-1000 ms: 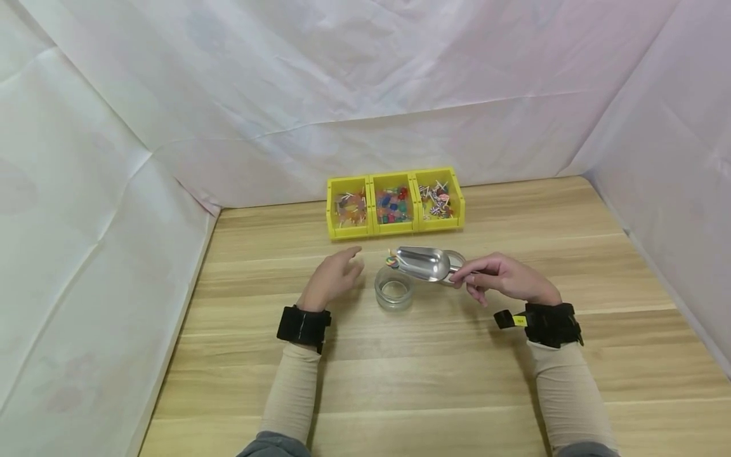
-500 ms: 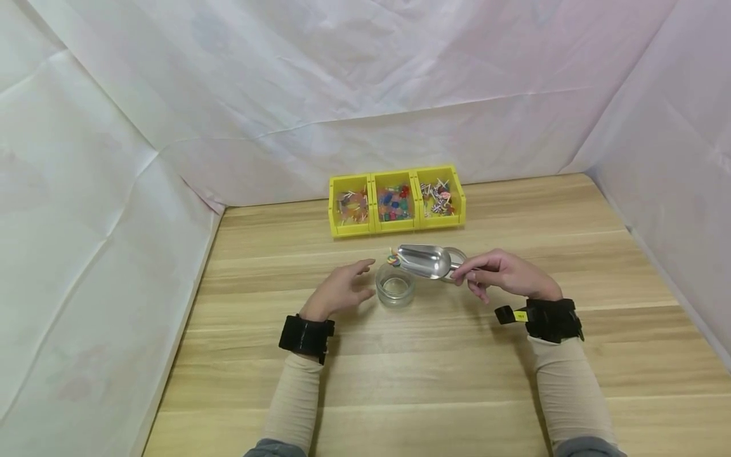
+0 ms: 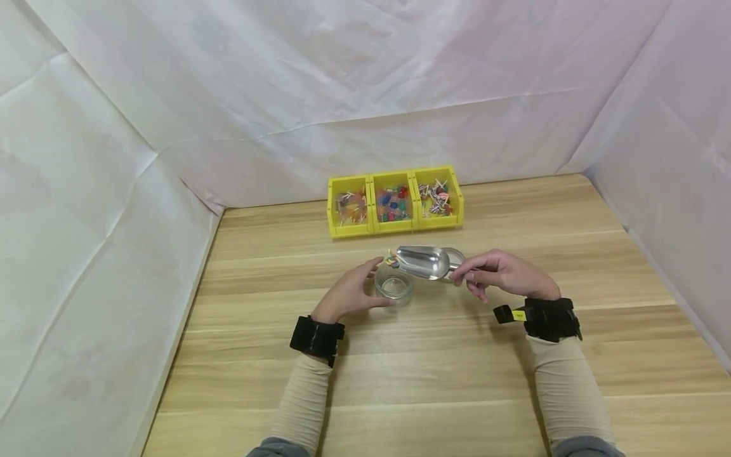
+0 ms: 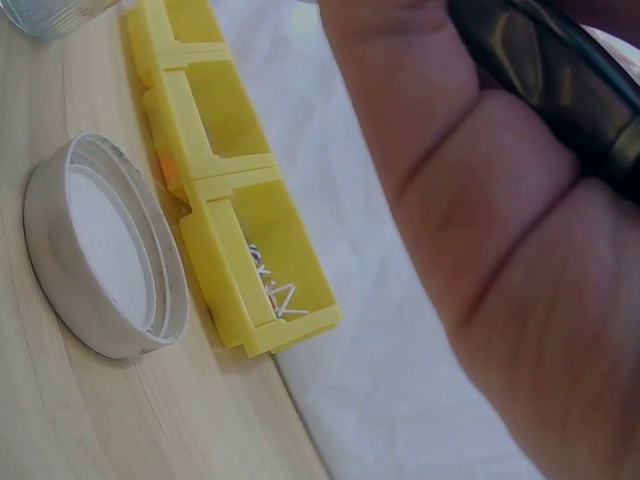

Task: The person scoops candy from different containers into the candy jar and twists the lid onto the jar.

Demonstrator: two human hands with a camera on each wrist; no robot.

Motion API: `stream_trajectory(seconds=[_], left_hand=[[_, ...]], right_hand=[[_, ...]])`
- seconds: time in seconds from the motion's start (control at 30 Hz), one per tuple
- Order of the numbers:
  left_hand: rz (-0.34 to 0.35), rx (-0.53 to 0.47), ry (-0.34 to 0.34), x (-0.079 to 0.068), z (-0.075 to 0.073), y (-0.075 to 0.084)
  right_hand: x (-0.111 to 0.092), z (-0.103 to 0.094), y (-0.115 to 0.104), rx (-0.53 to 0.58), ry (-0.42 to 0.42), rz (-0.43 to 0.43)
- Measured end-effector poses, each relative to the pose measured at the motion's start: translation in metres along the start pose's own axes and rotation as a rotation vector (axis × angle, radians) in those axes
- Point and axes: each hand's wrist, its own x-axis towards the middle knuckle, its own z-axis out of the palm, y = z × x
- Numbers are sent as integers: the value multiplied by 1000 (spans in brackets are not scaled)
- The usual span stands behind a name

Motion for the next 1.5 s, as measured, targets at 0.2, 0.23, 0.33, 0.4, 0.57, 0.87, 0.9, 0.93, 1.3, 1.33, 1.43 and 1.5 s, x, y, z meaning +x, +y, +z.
stream_trajectory(seconds=[0.2, 0.23, 0.33, 0.4, 0.57, 0.87, 0.9, 0.93, 1.3, 1.33, 1.43, 1.5], left_hand=[[27, -22, 31, 7, 11, 1], [25, -24, 36, 8, 13, 2], [21, -38, 47, 9, 16, 4], [15, -29, 53, 10, 17, 5], [19, -7, 65, 11, 19, 7], [36, -45, 83, 14, 20, 5], [35, -49, 84, 15, 19, 5], [35, -53, 86, 15, 19, 5], [28, -86, 100, 22, 15, -1], [26, -84, 99, 23, 15, -1], [17, -81, 92, 25, 13, -2], [7, -74, 88, 27, 13, -2]], right_hand=[[0, 0, 3, 14, -4, -6], [-1, 0, 3, 17, -1, -2], [-1, 0, 3, 14, 3, -3], [-2, -1, 3, 19, 7, 5], [-2, -1, 3, 28, 4, 8], [-1, -1, 3, 28, 0, 17], [0, -1, 3, 32, -2, 15], [0, -1, 3, 40, -1, 19], [0, -1, 6, 43, 0, 1], [-1, -1, 7, 43, 0, 2], [-1, -1, 7, 47, 5, 12], [-1, -1, 6, 47, 6, 13]])
